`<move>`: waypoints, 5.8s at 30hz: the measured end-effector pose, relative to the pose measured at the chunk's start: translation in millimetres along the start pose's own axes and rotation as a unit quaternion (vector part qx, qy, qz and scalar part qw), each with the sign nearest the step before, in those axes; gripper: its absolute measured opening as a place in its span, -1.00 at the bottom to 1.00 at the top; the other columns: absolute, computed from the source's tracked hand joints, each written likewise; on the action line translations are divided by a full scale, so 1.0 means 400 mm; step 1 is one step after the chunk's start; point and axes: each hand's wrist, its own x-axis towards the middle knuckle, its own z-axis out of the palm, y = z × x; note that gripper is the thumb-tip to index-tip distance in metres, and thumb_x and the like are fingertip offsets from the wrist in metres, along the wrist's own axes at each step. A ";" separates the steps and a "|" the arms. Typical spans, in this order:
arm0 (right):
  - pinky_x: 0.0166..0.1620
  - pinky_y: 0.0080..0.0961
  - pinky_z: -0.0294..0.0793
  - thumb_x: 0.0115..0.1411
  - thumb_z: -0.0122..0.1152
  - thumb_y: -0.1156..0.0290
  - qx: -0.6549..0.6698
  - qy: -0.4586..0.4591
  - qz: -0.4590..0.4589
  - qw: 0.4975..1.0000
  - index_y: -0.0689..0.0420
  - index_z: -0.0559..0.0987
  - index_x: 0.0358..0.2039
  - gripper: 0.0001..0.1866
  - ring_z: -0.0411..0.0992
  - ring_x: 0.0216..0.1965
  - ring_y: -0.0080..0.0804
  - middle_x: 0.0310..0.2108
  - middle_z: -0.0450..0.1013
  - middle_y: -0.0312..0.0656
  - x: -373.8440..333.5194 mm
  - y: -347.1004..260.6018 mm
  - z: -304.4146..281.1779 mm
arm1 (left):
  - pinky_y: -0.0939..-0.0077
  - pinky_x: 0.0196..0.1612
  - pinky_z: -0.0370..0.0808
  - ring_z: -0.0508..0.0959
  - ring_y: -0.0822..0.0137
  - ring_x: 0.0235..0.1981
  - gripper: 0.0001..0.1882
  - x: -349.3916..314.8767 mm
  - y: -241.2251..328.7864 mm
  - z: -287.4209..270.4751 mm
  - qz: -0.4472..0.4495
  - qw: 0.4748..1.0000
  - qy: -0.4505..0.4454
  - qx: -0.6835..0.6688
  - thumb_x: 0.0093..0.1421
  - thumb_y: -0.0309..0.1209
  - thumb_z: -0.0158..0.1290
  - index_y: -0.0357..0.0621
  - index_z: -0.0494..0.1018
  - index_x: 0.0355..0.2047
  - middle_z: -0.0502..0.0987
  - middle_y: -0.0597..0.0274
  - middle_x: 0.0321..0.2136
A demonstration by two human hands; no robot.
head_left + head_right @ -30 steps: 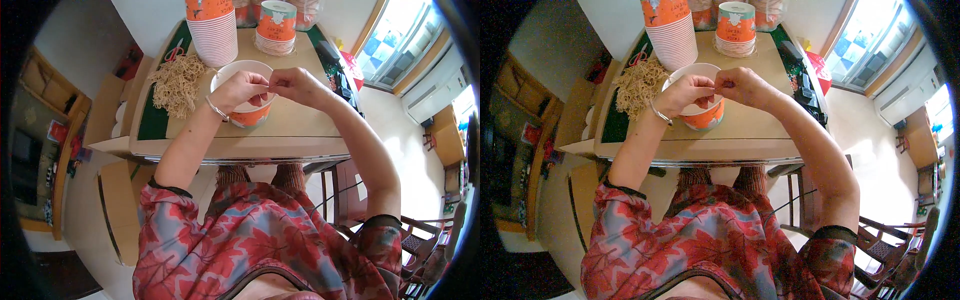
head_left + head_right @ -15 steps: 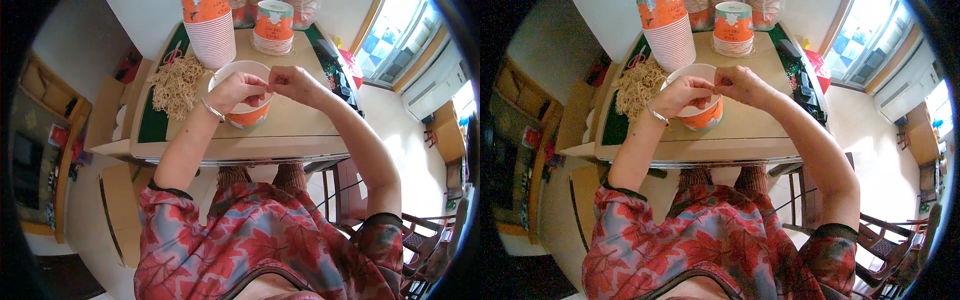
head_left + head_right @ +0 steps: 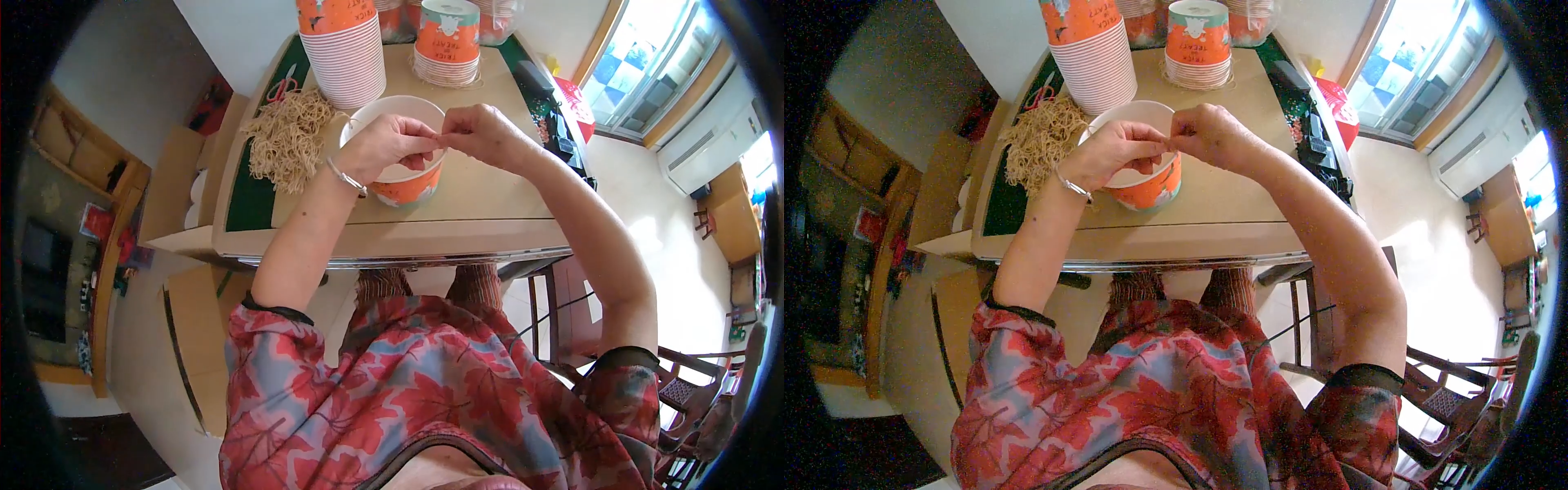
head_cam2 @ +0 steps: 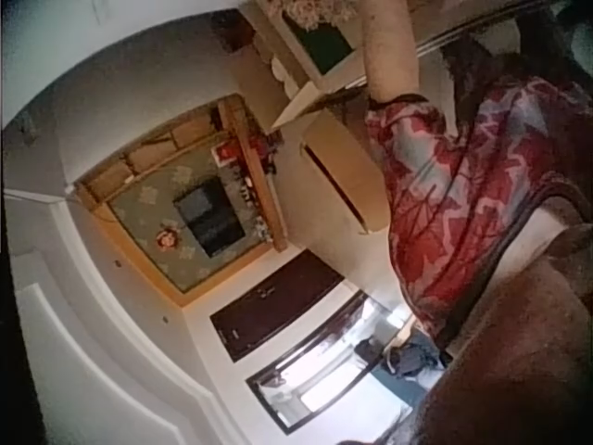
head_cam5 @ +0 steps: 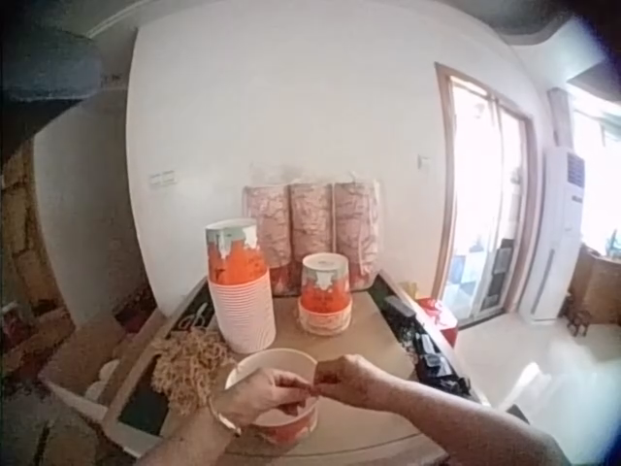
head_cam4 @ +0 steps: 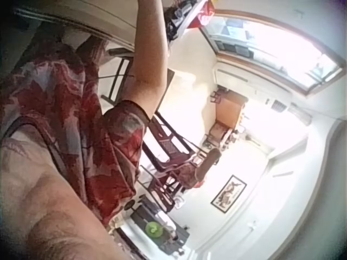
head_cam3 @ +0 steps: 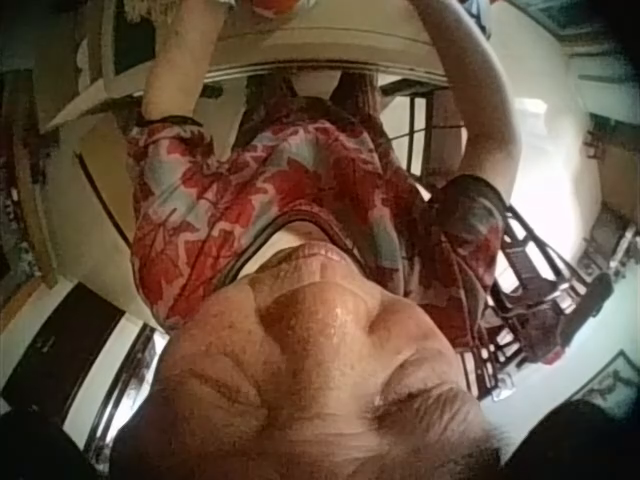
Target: Preparing a paper bucket by attaching a string handle and handling decorative straw.
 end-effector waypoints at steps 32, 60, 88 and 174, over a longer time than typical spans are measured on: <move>-0.44 -0.56 0.43 0.24 0.22 0.33 -0.016 -0.015 0.021 1.000 0.18 0.61 -0.31 -0.83 0.40 -0.53 -0.61 -0.56 0.48 -0.30 -0.014 -0.018 -0.002 | 0.63 -0.33 0.52 0.54 0.55 -0.48 -0.90 -0.010 0.016 0.036 0.025 0.996 0.052 0.062 0.16 -0.47 0.23 -0.21 0.59 -0.32 0.57 0.35 -0.47; -0.40 -0.52 0.46 0.14 0.24 0.44 -0.046 0.010 -0.015 0.999 0.19 0.60 -0.33 -0.88 0.42 -0.52 -0.57 -0.57 0.50 -0.25 -0.008 -0.014 0.025 | 0.60 -0.41 0.51 0.56 0.56 -0.52 -0.84 -0.016 0.000 0.058 0.060 0.959 0.156 0.230 0.08 -0.43 0.24 -0.29 0.63 -0.38 0.62 0.28 -0.55; -0.49 -0.55 0.46 0.22 0.22 0.36 -0.013 -0.021 -0.001 1.000 0.19 0.58 -0.31 -0.84 0.41 -0.57 -0.58 -0.57 0.48 -0.29 -0.004 -0.006 0.027 | 0.61 -0.44 0.54 0.55 0.54 -0.56 -0.87 -0.018 0.003 0.057 0.030 0.978 0.137 0.157 0.09 -0.47 0.22 -0.32 0.62 -0.42 0.59 0.26 -0.57; -0.33 -0.51 0.48 0.19 0.23 0.44 0.012 0.027 -0.038 0.999 0.20 0.57 -0.31 -0.89 0.45 -0.47 -0.54 -0.52 0.52 -0.22 -0.018 0.007 0.037 | 0.62 -0.34 0.59 0.59 0.52 -0.46 -0.85 -0.018 0.006 0.056 0.051 0.992 0.099 0.051 0.34 -0.45 0.02 -0.29 0.52 -0.24 0.62 0.23 -0.41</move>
